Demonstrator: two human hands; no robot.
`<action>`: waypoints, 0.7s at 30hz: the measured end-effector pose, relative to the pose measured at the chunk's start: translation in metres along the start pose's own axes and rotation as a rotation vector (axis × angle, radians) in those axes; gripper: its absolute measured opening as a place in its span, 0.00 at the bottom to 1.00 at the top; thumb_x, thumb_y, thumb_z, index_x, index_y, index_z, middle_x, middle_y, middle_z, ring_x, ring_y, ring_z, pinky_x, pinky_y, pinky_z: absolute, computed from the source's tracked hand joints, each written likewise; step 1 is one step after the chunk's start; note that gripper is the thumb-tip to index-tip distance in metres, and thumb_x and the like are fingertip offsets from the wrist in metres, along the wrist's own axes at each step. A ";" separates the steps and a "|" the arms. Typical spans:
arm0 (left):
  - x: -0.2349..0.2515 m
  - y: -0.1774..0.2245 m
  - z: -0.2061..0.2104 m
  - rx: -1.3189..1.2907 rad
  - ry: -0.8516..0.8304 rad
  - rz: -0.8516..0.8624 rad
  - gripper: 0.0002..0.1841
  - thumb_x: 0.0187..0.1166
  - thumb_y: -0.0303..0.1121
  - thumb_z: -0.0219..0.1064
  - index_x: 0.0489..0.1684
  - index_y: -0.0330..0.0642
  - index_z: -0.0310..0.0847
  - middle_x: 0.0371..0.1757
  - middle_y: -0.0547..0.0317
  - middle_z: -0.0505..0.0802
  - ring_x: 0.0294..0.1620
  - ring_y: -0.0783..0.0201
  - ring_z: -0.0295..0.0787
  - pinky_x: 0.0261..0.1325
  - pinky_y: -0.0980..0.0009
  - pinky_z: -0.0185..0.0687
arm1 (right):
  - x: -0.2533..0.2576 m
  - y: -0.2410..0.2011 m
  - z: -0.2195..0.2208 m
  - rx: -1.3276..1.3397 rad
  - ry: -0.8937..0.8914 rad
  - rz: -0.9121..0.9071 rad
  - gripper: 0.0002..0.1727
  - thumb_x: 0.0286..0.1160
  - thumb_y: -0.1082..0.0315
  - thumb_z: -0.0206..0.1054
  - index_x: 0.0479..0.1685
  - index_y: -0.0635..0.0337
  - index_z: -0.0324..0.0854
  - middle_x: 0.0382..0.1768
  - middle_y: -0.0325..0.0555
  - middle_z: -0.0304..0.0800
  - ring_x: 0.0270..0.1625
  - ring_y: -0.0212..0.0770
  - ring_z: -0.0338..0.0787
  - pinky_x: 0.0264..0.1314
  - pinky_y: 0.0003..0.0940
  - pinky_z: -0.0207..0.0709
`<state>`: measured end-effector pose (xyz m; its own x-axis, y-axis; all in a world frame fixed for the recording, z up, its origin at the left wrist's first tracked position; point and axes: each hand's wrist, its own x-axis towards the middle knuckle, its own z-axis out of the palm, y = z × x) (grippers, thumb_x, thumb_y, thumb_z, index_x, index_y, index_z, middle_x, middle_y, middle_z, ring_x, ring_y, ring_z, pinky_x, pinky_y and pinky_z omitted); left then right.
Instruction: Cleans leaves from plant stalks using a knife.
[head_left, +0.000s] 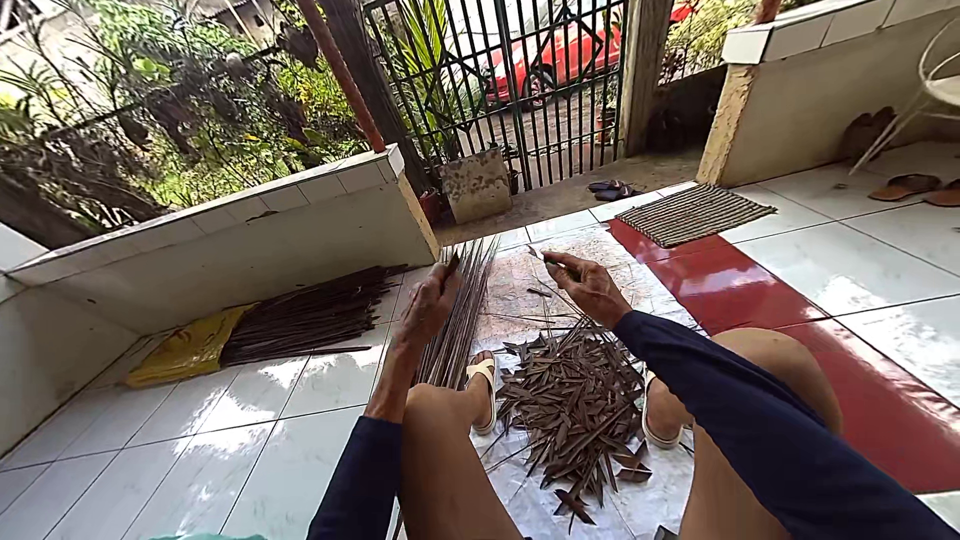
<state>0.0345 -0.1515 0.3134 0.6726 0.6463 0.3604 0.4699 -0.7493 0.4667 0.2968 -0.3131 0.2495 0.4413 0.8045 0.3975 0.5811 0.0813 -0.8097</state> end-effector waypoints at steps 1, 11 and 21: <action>0.002 0.007 0.005 0.047 -0.012 0.014 0.20 0.90 0.53 0.57 0.52 0.43 0.79 0.25 0.54 0.82 0.25 0.55 0.81 0.33 0.51 0.81 | 0.001 -0.006 0.003 0.030 0.034 -0.027 0.20 0.90 0.50 0.58 0.75 0.36 0.83 0.35 0.41 0.90 0.29 0.39 0.83 0.38 0.47 0.79; 0.022 0.025 0.057 -0.204 -0.139 0.150 0.20 0.96 0.47 0.45 0.65 0.52 0.83 0.36 0.59 0.87 0.30 0.64 0.81 0.37 0.62 0.81 | -0.004 -0.031 0.024 0.091 0.067 -0.180 0.21 0.89 0.50 0.61 0.77 0.33 0.82 0.60 0.32 0.94 0.46 0.32 0.92 0.52 0.42 0.87; 0.023 0.040 0.063 -0.419 -0.359 0.089 0.21 0.95 0.48 0.49 0.42 0.46 0.84 0.17 0.65 0.73 0.16 0.71 0.67 0.23 0.75 0.66 | -0.011 -0.026 0.021 -0.062 0.048 -0.173 0.21 0.88 0.46 0.60 0.76 0.33 0.84 0.61 0.31 0.93 0.55 0.35 0.93 0.60 0.51 0.84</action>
<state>0.1043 -0.1756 0.2895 0.8864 0.4383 0.1491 0.1845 -0.6298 0.7545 0.2627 -0.3119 0.2567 0.3621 0.7528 0.5497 0.6914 0.1786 -0.7001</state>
